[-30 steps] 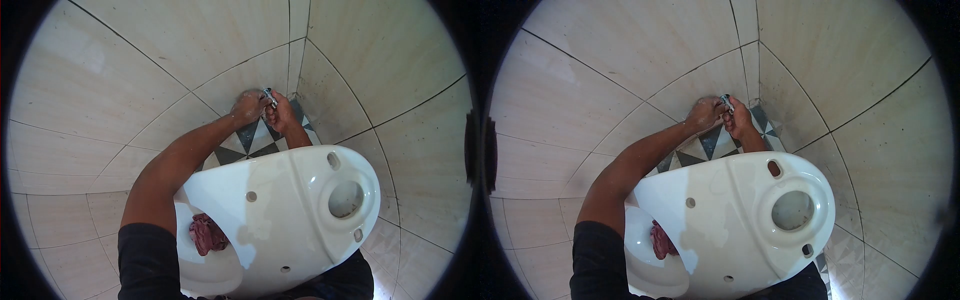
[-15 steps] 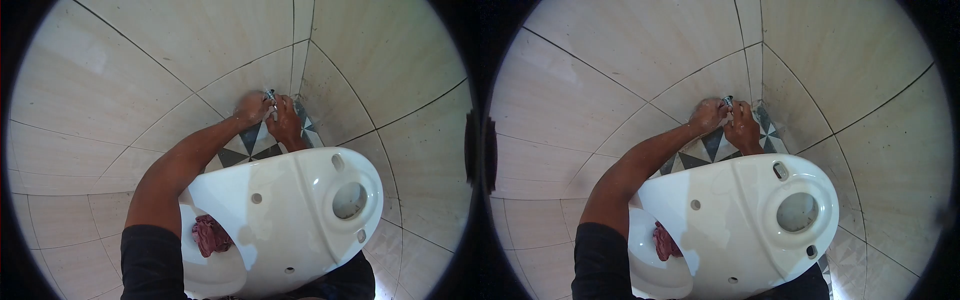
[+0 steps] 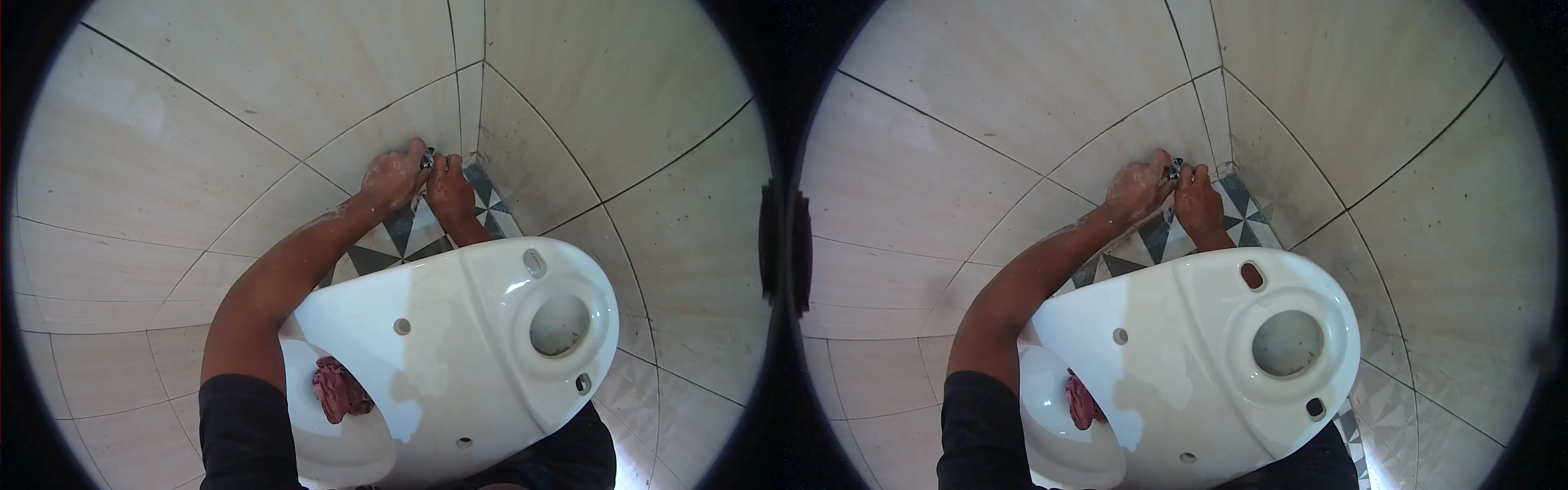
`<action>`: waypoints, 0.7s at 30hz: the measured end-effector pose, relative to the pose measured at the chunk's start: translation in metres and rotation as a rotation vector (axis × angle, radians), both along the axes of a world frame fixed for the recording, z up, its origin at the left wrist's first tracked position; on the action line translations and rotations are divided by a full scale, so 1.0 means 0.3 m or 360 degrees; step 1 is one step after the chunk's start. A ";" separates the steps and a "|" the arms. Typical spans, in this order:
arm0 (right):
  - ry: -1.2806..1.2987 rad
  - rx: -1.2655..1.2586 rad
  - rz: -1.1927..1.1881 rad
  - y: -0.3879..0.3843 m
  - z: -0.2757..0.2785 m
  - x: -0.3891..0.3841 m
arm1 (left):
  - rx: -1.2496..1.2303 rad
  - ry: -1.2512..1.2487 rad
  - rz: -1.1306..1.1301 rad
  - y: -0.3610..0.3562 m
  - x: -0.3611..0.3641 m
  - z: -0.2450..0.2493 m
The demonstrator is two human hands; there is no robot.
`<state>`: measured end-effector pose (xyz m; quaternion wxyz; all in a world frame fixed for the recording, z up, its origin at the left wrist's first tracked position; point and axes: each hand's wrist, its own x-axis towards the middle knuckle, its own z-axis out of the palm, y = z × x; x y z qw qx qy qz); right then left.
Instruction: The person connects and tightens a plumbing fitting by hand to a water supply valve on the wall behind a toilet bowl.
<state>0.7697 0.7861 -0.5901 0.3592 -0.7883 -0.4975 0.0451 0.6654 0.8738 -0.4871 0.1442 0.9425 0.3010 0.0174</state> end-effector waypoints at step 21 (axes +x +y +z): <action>0.0064 0.0176 -0.0022 0.002 -0.008 -0.010 | -0.0943 0.0974 0.0151 0.047 -0.049 -0.032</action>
